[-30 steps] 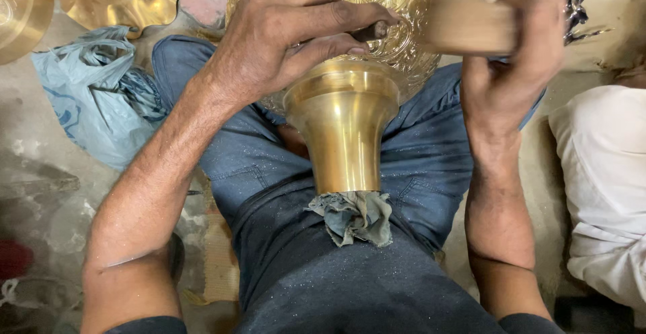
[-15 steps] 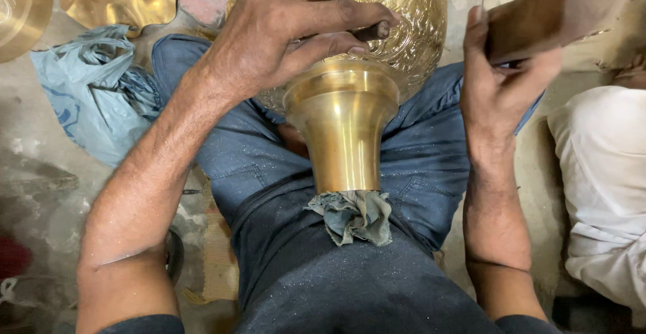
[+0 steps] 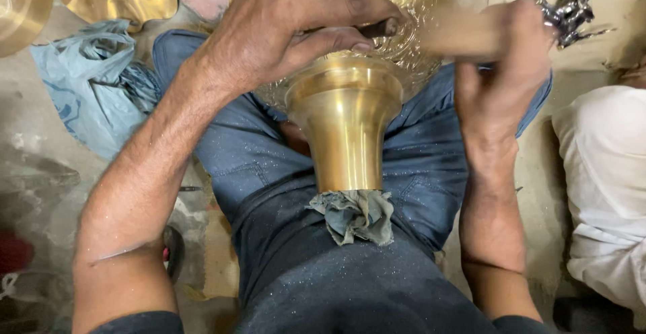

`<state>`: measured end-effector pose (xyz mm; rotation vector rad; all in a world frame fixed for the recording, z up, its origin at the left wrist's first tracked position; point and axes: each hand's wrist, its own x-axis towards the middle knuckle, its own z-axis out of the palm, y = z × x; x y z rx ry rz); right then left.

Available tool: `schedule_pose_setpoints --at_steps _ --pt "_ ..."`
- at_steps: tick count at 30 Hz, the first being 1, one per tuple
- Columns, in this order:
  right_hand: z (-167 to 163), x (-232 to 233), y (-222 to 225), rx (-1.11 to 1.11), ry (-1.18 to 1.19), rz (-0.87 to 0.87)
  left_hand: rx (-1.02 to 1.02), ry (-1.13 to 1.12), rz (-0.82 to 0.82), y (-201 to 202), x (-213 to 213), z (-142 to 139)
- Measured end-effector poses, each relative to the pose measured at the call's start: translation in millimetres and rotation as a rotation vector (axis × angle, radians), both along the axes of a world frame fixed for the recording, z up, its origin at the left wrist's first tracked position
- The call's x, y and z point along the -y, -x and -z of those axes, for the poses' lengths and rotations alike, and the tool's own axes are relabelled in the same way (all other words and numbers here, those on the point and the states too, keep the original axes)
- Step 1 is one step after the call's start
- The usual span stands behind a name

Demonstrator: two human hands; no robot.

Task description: The person sits cross-legged on the floor holding a large embossed brass vessel on their lap. They hold a chisel against the vessel's decorative surface and strike it with a wooden mallet, repositioning the chisel repeatedly to work the pattern around the brass.

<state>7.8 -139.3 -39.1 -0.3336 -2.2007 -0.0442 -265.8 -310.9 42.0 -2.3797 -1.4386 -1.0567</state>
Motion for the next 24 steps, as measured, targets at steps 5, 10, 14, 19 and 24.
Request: schedule_pose_setpoints --at_steps 5,10,14,19,24 --pt "-13 9 2 -0.014 0.219 0.111 -0.022 -0.001 -0.018 -1 0 -4" --pt "-27 18 14 -0.098 0.300 0.119 0.046 0.058 0.013 -1 0 -7" --pt "-34 22 14 -0.041 0.207 0.160 0.044 0.051 0.034 -1 0 -8" --pt "-38 32 19 -0.200 0.590 0.101 0.075 0.087 0.031 -3 2 -9" --pt "-31 29 23 -0.482 0.861 0.055 0.020 0.082 0.008 0 1 -11"
